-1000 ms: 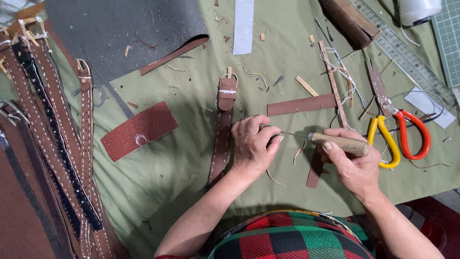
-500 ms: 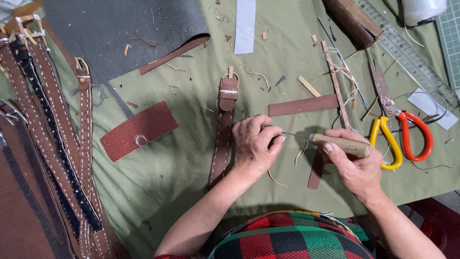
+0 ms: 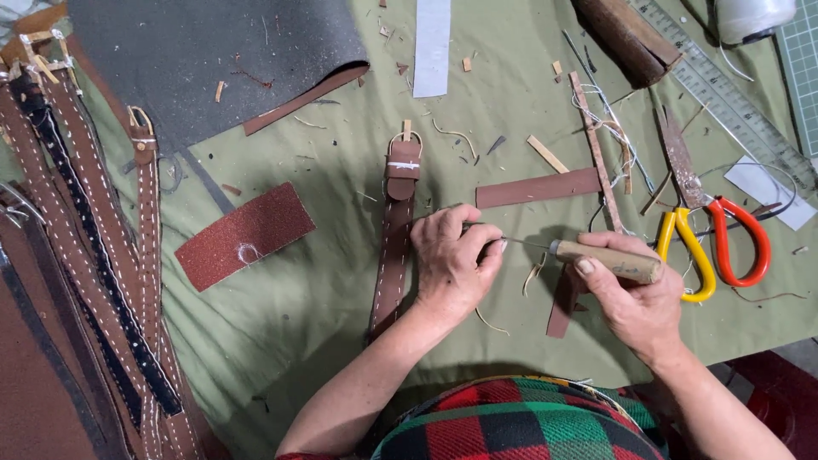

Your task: Finishing leather belts by trimming edges, piercing holes with an awl, and preparing thread for sewing.

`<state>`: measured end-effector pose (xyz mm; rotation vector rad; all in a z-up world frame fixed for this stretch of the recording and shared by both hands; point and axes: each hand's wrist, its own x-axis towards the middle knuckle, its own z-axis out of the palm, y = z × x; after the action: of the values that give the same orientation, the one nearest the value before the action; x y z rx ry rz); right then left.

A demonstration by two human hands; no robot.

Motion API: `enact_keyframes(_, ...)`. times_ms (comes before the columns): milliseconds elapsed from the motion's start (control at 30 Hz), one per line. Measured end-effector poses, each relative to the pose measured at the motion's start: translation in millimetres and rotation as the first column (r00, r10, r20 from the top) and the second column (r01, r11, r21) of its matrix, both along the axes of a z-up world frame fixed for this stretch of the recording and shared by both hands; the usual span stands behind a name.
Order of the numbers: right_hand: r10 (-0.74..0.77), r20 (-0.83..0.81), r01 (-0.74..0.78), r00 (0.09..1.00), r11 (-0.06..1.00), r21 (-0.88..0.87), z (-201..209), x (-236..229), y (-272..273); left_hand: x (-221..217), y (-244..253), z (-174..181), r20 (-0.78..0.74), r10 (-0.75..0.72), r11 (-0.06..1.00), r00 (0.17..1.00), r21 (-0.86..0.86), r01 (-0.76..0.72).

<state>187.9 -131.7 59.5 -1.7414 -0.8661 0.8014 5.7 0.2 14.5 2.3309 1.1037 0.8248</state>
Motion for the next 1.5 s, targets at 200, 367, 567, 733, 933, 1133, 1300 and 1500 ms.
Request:
enact_keyframes(200,0.008,0.012,-0.008,1.000,1.000,0.012,-4.1,0.6,0.0,-1.0,0.4,2.5,-0.012,-0.012,1.000,1.000,-0.022,0.012)
enact_keyframes(367,0.023,0.025,-0.024,0.999,0.999,0.033,-4.1,0.6,1.2,-1.3,1.2,1.4,-0.016,-0.011,1.000,1.000,-0.006,0.011)
enact_keyframes(567,0.052,0.080,-0.053,0.995,0.999,0.010,3.1,-0.9,3.9,-7.9,5.1,0.8,-0.004,-0.065,0.997,0.998,-0.033,0.065)
enact_keyframes(733,0.113,0.257,-0.119,0.960,0.993,0.008,3.4,0.7,3.1,-14.1,8.0,0.1,-0.019,-0.126,0.990,0.992,-0.070,0.125)
enact_keyframes(933,0.145,0.434,-0.111,0.889,0.989,-0.103,18.6,-2.6,12.4,-14.6,9.3,0.0,-0.001,-0.137,0.987,0.991,-0.081,0.136)
enact_keyframes(1133,0.278,0.484,-0.294,0.830,0.955,-0.045,49.2,-8.6,48.6,-14.3,12.5,-5.7,-0.034,-0.121,0.984,0.992,-0.135,0.116)
enact_keyframes(1300,0.458,0.414,-0.459,0.787,0.882,-0.102,72.0,-15.1,75.3,-14.0,14.8,61.4,0.490,-0.167,0.928,0.855,-0.215,0.305)
enact_keyframes(1500,0.540,0.457,-0.521,0.707,0.834,-0.179,35.4,-9.3,75.4,13.1,7.9,81.9,0.625,-0.240,0.892,0.743,-0.159,0.423)
